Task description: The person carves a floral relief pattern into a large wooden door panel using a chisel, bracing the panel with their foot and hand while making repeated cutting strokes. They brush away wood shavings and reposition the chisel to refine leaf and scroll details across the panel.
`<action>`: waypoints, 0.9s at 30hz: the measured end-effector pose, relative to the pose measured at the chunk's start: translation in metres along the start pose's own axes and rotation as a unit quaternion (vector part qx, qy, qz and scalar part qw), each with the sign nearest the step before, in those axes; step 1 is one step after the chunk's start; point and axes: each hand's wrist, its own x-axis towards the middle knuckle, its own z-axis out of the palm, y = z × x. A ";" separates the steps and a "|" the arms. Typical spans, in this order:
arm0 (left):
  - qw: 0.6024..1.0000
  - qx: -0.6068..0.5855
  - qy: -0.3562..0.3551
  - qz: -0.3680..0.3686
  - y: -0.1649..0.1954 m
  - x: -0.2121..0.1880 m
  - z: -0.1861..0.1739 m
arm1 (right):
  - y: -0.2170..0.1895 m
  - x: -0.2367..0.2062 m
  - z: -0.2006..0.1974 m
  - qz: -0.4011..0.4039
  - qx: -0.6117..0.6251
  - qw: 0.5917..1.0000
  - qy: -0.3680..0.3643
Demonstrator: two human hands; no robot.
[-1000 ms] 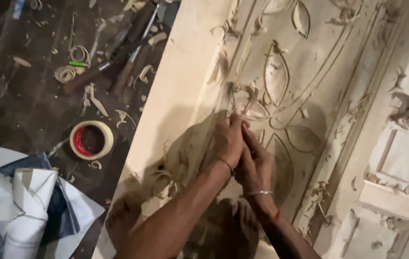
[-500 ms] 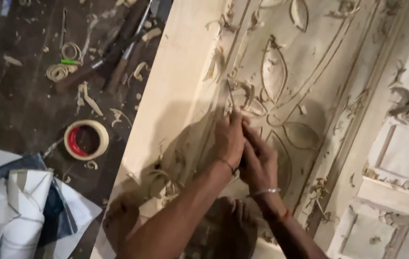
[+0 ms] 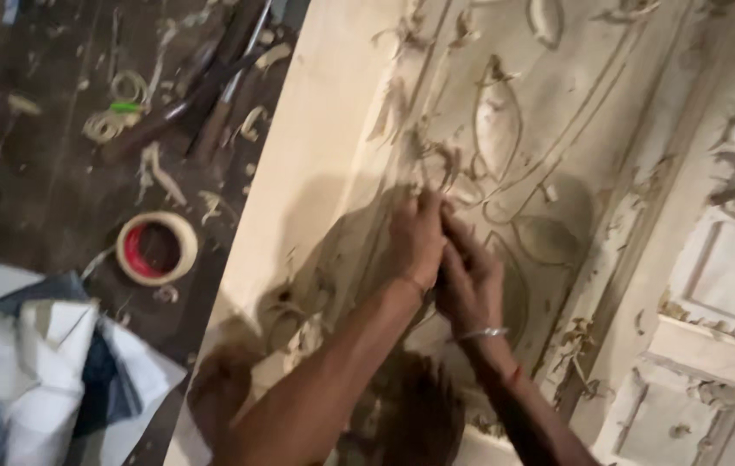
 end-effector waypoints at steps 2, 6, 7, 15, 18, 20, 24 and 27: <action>0.999 0.025 -0.001 0.027 0.000 0.000 0.001 | 0.002 -0.001 -0.002 -0.029 -0.002 0.999 -0.013; 0.993 0.050 0.003 0.105 0.006 0.010 0.005 | 0.001 0.001 -0.003 -0.011 0.027 0.999 -0.028; 0.995 0.054 0.011 0.084 0.008 0.012 0.007 | -0.001 0.003 -0.005 0.026 0.017 0.999 -0.021; 0.998 0.024 -0.008 0.059 -0.016 0.000 -0.003 | -0.014 -0.001 0.000 0.020 0.015 1.000 -0.011; 0.998 -0.060 -0.026 0.005 -0.024 0.005 0.002 | -0.012 -0.009 -0.005 0.079 0.004 0.997 0.000; 0.999 -0.036 -0.022 0.026 -0.021 0.005 0.000 | -0.010 -0.007 -0.006 0.079 0.006 0.997 0.005; 0.998 0.024 -0.025 0.048 -0.012 0.008 -0.005 | -0.010 -0.004 0.001 0.054 0.032 0.998 0.004; 0.998 -0.054 -0.022 0.007 -0.014 0.005 0.003 | -0.007 -0.003 -0.002 0.034 0.028 0.999 -0.004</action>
